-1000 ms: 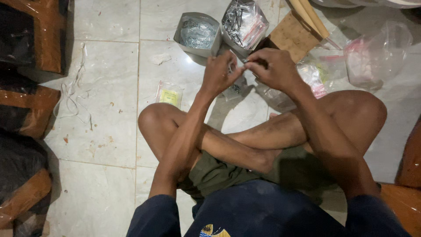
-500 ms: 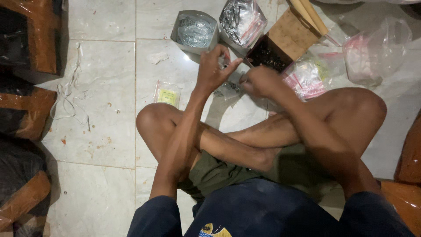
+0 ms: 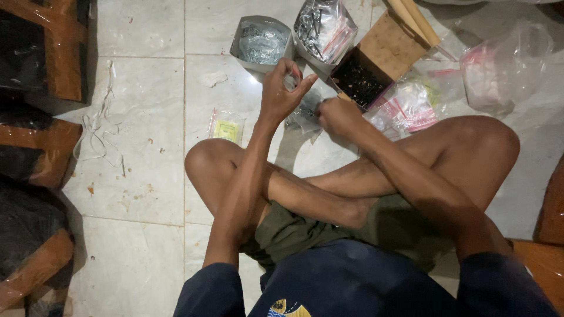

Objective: The person sits on the floor and repeatedly picks up small metal fasteners from a box, placing them into a small plastic bag. The person handles the fasteners one by one, transferring them from the box to the bag.

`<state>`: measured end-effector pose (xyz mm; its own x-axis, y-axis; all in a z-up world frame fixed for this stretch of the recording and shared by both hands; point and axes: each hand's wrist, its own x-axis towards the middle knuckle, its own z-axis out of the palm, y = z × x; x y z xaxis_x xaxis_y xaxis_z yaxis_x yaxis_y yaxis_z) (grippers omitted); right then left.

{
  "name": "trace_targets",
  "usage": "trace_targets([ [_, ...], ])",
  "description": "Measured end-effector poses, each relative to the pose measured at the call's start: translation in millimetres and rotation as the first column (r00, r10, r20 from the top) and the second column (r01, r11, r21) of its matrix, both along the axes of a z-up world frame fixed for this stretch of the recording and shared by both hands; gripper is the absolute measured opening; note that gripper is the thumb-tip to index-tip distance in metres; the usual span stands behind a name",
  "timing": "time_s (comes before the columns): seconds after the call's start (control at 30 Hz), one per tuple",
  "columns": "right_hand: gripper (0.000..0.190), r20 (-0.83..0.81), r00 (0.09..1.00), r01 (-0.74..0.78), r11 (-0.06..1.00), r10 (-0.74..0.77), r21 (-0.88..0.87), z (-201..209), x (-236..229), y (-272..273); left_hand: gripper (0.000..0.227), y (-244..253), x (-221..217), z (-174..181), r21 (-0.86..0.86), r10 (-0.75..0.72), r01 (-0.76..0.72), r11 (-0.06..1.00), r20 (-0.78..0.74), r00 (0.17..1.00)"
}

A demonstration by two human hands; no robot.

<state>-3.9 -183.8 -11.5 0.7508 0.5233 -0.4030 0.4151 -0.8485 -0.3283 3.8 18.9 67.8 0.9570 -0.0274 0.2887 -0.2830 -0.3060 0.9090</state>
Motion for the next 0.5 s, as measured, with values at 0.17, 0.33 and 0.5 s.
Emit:
trace_targets([
  [0.17, 0.02, -0.004, 0.991, 0.119, 0.893, -0.13, 0.434, 47, 17, -21, 0.04, 3, 2, -20, 0.174, 0.026, -0.034, 0.984, 0.048, 0.999],
  [0.33, 0.018, 0.007, 0.966, 0.202, 0.77, -0.259, 0.605, 93, 22, -30, 0.033, 0, 2, -31, 0.286, 0.022, -0.048, 0.957, 0.093, 0.995],
  [0.5, 0.017, 0.082, 0.95, 0.131, 0.621, -0.303, 0.773, 107, 18, -21, 0.028, -7, 1, -54, 0.49, -0.066, -0.025, 0.871, 0.168, 0.984],
])
